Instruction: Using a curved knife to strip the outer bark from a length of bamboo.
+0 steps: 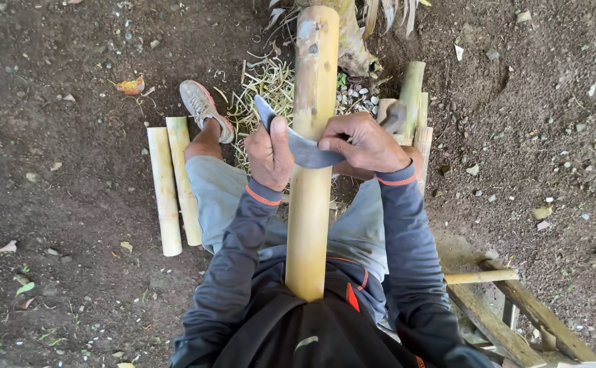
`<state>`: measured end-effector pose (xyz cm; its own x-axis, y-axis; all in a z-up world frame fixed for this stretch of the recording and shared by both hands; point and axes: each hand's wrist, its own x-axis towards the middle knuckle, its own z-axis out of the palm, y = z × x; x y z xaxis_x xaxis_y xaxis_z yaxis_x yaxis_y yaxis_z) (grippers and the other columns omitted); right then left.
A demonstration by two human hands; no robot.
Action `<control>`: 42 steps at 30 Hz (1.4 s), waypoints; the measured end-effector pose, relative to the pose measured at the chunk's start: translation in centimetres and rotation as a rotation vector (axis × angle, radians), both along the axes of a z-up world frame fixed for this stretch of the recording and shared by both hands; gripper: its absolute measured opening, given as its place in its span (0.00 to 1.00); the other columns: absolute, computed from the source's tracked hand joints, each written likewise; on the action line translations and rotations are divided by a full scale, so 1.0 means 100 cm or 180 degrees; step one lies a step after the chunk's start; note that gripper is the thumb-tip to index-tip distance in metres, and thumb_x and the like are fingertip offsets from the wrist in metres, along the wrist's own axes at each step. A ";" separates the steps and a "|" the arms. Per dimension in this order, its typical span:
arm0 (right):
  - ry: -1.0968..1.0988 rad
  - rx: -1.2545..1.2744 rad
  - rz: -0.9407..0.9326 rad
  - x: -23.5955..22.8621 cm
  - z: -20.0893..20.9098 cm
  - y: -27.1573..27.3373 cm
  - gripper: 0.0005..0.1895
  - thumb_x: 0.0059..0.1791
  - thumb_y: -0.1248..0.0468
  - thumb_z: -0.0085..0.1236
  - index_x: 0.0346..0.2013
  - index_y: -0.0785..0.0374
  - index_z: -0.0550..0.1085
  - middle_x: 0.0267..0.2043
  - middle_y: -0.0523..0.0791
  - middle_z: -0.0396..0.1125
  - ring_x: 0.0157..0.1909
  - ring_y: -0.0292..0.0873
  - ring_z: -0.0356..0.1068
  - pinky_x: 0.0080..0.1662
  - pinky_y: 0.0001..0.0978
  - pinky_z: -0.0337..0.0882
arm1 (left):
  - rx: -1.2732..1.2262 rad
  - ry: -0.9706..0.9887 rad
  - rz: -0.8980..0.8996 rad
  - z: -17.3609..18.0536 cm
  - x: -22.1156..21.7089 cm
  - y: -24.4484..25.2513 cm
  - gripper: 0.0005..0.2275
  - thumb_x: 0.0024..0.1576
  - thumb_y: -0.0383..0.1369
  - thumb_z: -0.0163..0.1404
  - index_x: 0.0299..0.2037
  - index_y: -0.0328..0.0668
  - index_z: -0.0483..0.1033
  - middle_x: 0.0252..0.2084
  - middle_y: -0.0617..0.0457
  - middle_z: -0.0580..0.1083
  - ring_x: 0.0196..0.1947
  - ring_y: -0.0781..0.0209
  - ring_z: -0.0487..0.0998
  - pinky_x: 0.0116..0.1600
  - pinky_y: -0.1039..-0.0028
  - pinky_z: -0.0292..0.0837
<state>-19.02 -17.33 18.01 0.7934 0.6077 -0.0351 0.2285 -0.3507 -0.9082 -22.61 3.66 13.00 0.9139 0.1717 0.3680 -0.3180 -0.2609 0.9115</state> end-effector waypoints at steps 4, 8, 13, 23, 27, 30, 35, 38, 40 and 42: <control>-0.0194 -0.0028 -0.0662 -0.004 -0.017 -0.007 0.06 0.52 0.68 0.60 0.32 0.68 0.77 0.27 0.44 0.71 0.30 0.38 0.71 0.34 0.32 0.70 | -0.0180 0.0165 0.0200 -0.002 0.006 -0.003 0.16 0.71 0.35 0.42 0.32 0.34 0.70 0.20 0.50 0.65 0.18 0.58 0.66 0.28 0.64 0.60; -0.0363 0.0221 -0.0619 0.003 0.021 0.005 0.05 0.51 0.69 0.58 0.34 0.70 0.76 0.30 0.46 0.71 0.32 0.40 0.71 0.35 0.32 0.71 | -0.0134 0.0099 0.0265 0.001 0.010 0.002 0.15 0.70 0.34 0.42 0.32 0.33 0.71 0.19 0.48 0.63 0.17 0.56 0.65 0.27 0.63 0.58; -0.0635 0.0337 0.0316 -0.004 0.015 0.007 0.08 0.46 0.69 0.62 0.36 0.73 0.77 0.32 0.48 0.71 0.33 0.41 0.71 0.35 0.32 0.70 | 0.0025 -0.0014 0.0203 0.013 0.010 0.002 0.14 0.71 0.34 0.41 0.35 0.32 0.72 0.21 0.47 0.64 0.19 0.55 0.65 0.29 0.63 0.60; -0.1619 0.1224 -0.3957 -0.024 -0.035 -0.047 0.10 0.61 0.66 0.49 0.46 0.68 0.77 0.37 0.44 0.72 0.36 0.38 0.69 0.39 0.31 0.71 | -0.0323 0.0337 0.0435 -0.025 0.016 -0.002 0.19 0.71 0.39 0.41 0.31 0.33 0.69 0.20 0.53 0.62 0.20 0.63 0.62 0.28 0.65 0.58; -0.0193 0.1422 -0.4053 -0.025 -0.067 -0.051 0.20 0.60 0.53 0.45 0.43 0.67 0.76 0.34 0.45 0.75 0.32 0.38 0.75 0.36 0.32 0.78 | -0.0684 0.0502 0.0723 -0.059 0.030 -0.012 0.23 0.72 0.41 0.40 0.25 0.33 0.62 0.20 0.55 0.58 0.23 0.66 0.56 0.29 0.65 0.51; 0.0742 0.1659 -0.4164 -0.014 -0.076 -0.018 0.15 0.55 0.54 0.47 0.53 0.55 0.68 0.39 0.40 0.71 0.35 0.33 0.73 0.35 0.27 0.77 | -0.0896 0.0665 0.0834 -0.081 0.044 -0.023 0.23 0.70 0.41 0.41 0.23 0.34 0.61 0.19 0.56 0.58 0.22 0.67 0.55 0.26 0.64 0.49; 0.0172 0.2401 -0.4046 0.027 -0.135 -0.018 0.12 0.57 0.59 0.51 0.47 0.67 0.70 0.34 0.43 0.65 0.31 0.36 0.65 0.32 0.30 0.67 | -0.0865 0.1045 0.0839 -0.081 0.058 -0.016 0.24 0.69 0.42 0.41 0.21 0.34 0.61 0.17 0.56 0.58 0.19 0.65 0.57 0.25 0.63 0.51; 0.0043 0.2166 -0.4178 0.043 -0.148 -0.018 0.09 0.56 0.63 0.51 0.46 0.67 0.70 0.35 0.43 0.65 0.32 0.36 0.64 0.33 0.31 0.67 | -0.1006 0.0963 0.1095 -0.086 0.068 -0.013 0.24 0.69 0.41 0.39 0.22 0.32 0.61 0.18 0.53 0.59 0.20 0.62 0.58 0.26 0.60 0.54; -0.0046 0.1981 -0.4198 0.050 -0.129 -0.006 0.08 0.58 0.65 0.51 0.47 0.68 0.71 0.36 0.43 0.65 0.33 0.36 0.63 0.34 0.31 0.66 | -0.0817 0.0598 0.1331 -0.091 0.074 -0.013 0.23 0.70 0.40 0.37 0.25 0.30 0.61 0.20 0.50 0.60 0.22 0.59 0.58 0.29 0.58 0.55; 0.1153 0.2620 -0.4783 0.054 -0.089 0.014 0.08 0.52 0.63 0.47 0.42 0.63 0.65 0.27 0.46 0.65 0.19 0.41 0.65 0.22 0.37 0.67 | -0.0450 0.0706 0.1658 -0.094 0.078 -0.015 0.22 0.68 0.39 0.37 0.24 0.28 0.63 0.17 0.45 0.61 0.19 0.55 0.57 0.30 0.56 0.54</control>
<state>-13.62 -15.88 9.14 0.6567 -0.6335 -0.4092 -0.0706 0.4885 -0.8697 -14.82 2.20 3.58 0.7484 0.6526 0.1184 0.0219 -0.2028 0.9790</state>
